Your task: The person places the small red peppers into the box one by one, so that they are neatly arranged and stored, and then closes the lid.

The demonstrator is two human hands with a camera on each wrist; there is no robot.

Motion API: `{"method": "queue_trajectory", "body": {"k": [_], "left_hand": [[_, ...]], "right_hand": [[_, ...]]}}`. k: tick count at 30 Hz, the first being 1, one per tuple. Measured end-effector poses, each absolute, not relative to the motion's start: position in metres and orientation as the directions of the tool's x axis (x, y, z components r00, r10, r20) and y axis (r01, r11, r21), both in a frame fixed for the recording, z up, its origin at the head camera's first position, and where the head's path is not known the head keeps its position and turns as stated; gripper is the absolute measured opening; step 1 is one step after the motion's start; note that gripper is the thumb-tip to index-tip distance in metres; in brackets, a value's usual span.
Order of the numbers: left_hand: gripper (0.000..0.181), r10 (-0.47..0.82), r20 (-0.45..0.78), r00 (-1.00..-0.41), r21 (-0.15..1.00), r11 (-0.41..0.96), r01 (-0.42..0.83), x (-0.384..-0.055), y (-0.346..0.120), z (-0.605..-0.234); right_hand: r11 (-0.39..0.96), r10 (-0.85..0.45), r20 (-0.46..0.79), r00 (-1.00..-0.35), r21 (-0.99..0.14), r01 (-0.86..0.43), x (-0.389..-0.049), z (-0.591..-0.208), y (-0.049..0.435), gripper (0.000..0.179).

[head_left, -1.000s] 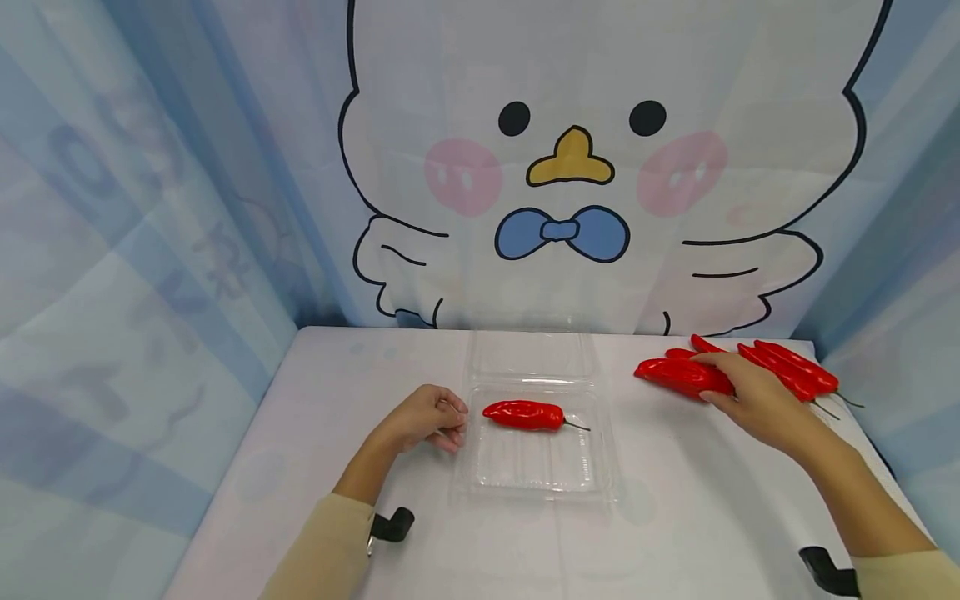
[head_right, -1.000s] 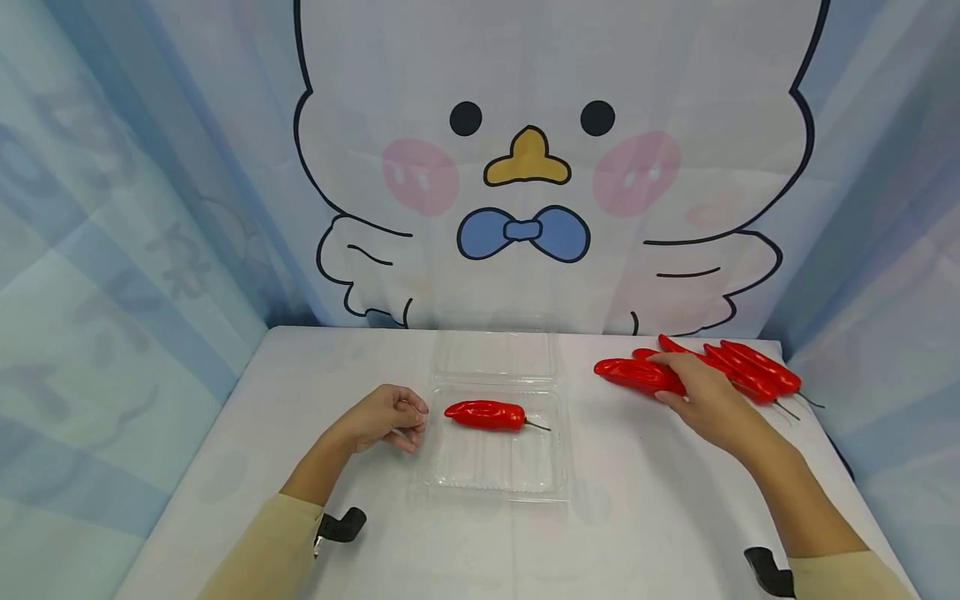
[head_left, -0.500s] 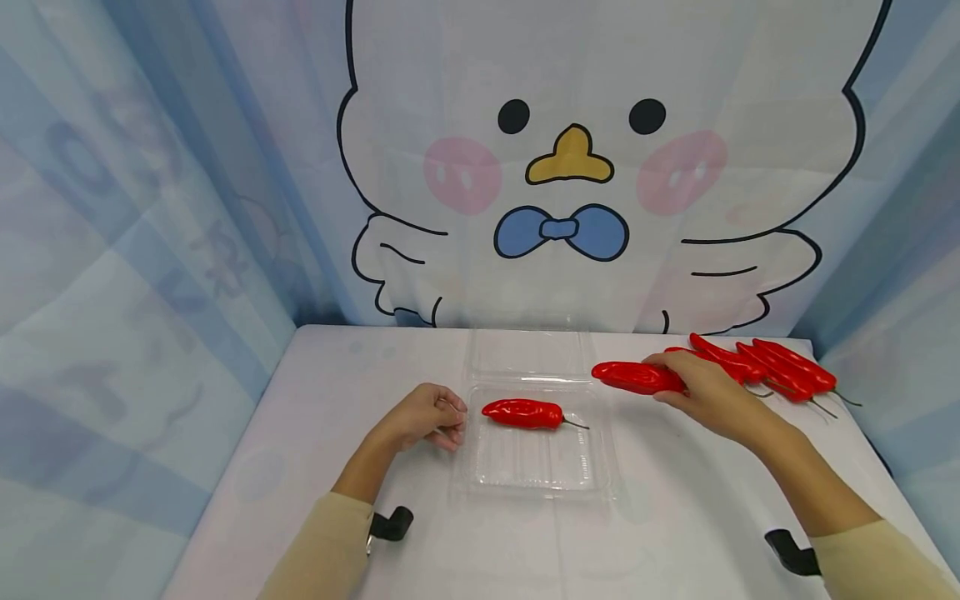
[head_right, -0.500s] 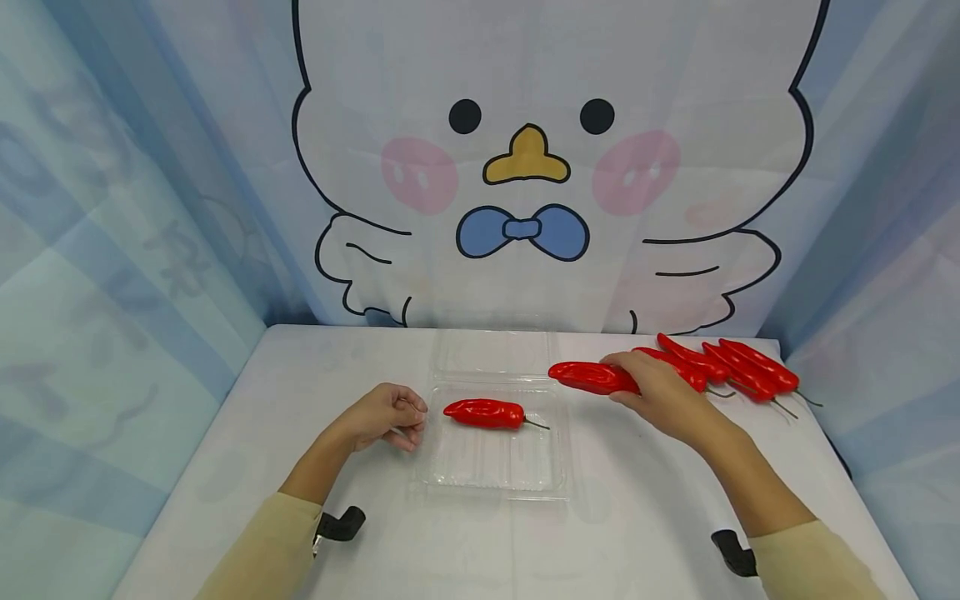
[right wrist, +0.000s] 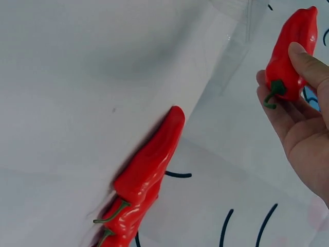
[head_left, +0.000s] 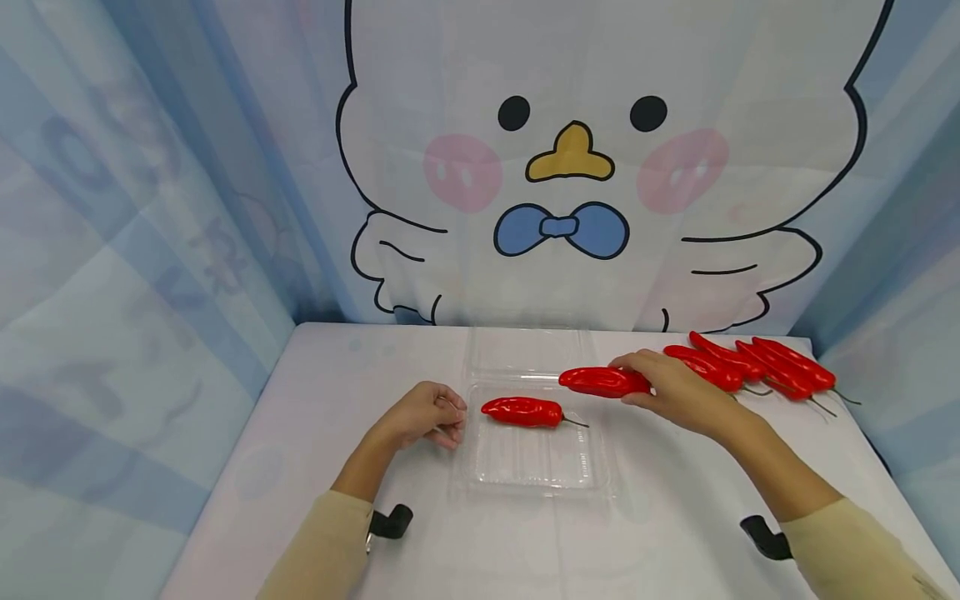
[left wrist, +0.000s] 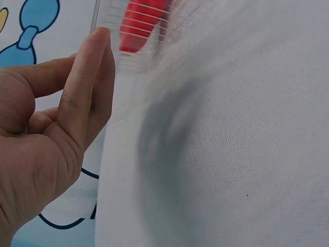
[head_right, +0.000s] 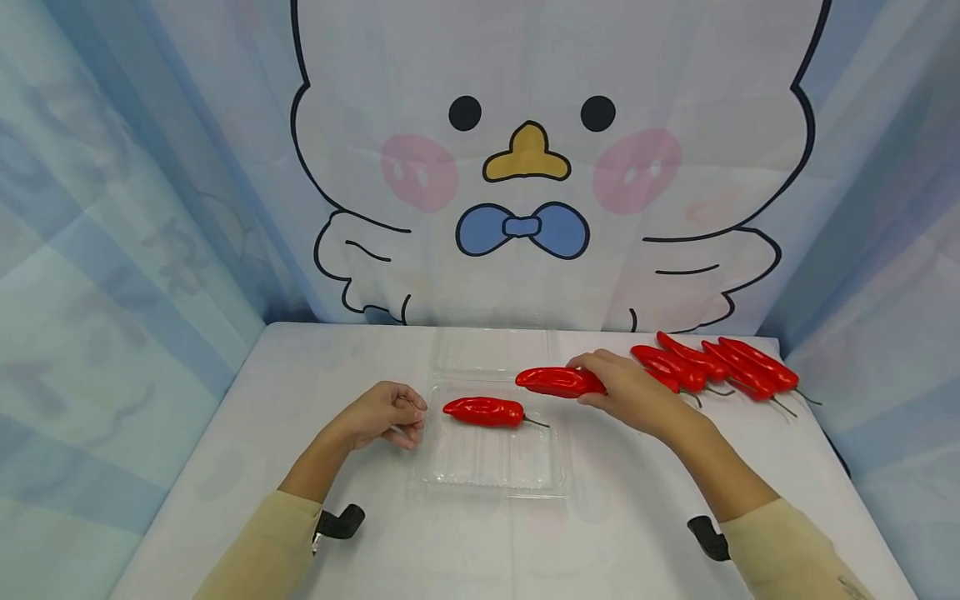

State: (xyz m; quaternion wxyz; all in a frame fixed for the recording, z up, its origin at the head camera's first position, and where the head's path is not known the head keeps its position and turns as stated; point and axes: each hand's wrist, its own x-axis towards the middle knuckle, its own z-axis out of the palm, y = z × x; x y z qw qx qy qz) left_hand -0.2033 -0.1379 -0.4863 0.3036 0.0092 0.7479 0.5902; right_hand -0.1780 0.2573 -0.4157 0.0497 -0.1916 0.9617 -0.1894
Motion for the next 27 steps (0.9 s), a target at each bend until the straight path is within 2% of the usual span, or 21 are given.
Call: {"method": "queue_trajectory", "body": {"k": [27], "left_hand": [[0.015, 0.363, -0.453, -0.814, 0.881, 0.323, -0.346, -0.203, -0.137, -0.482]], "right_hand": [[0.791, -0.499, -0.108, -0.860, -0.461, -0.402, -0.187, -0.427, 0.203, 0.053]]}}
